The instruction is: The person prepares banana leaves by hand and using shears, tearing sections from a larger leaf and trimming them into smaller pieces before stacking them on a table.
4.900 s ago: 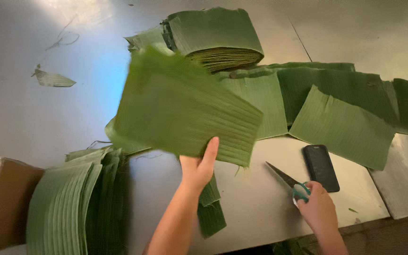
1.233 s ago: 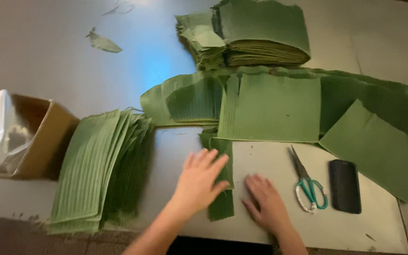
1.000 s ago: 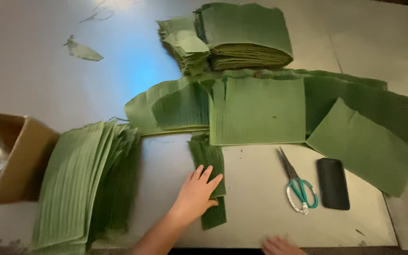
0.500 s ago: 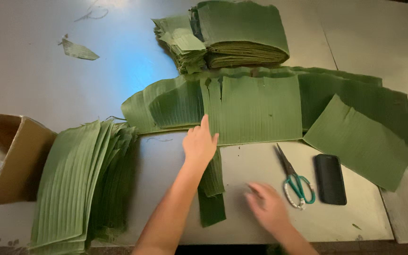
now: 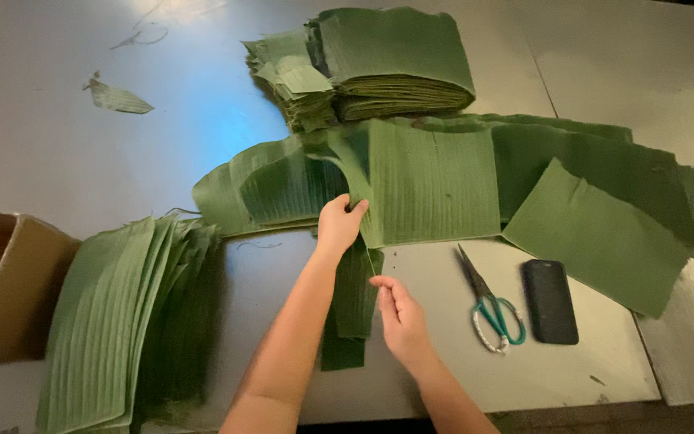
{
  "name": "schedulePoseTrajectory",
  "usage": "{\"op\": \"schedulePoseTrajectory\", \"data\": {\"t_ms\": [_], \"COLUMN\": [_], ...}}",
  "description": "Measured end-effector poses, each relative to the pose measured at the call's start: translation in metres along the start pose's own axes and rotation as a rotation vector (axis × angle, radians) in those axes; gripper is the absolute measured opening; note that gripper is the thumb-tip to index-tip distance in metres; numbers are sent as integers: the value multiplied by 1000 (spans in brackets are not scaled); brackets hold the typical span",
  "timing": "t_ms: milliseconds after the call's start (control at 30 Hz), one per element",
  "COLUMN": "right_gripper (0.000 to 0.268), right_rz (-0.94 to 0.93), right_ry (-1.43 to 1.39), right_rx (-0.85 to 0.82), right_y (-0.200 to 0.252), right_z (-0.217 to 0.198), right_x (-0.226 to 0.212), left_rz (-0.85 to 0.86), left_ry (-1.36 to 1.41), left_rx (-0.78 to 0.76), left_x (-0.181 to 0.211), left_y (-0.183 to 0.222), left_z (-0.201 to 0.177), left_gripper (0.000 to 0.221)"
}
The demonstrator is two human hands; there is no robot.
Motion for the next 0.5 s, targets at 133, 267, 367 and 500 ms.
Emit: {"op": "schedulePoseTrajectory", "data": {"t_ms": [133, 267, 367, 500], "right_gripper": [25, 22, 22, 23], "right_rz": [30, 80, 110, 31], "right_ry": [124, 160, 230, 295], "right_rx": [21, 88, 27, -215], "right_y": [9, 17, 30, 68], "right_z": [-19, -39, -48, -70], "right_x": [7, 30, 45, 53], "left_rz": [-131, -61, -79, -186], "left_ry": [30, 79, 116, 399], "left_rx": [-48, 133, 147, -76], "left_x": [3, 10, -2, -26], "left_y": [5, 0, -10, -22], "left_z": [8, -7, -15, 6], "left_gripper": [39, 32, 32, 32]}}
Point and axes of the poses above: each hand's wrist, its own y-axis away from the middle knuckle, its own z-axis out of the palm, x = y × z, the point moved 9 cm from there along -y, towards the middle knuckle, and after that the axes turned 2 degrees about -x, right-handed, at the moved point
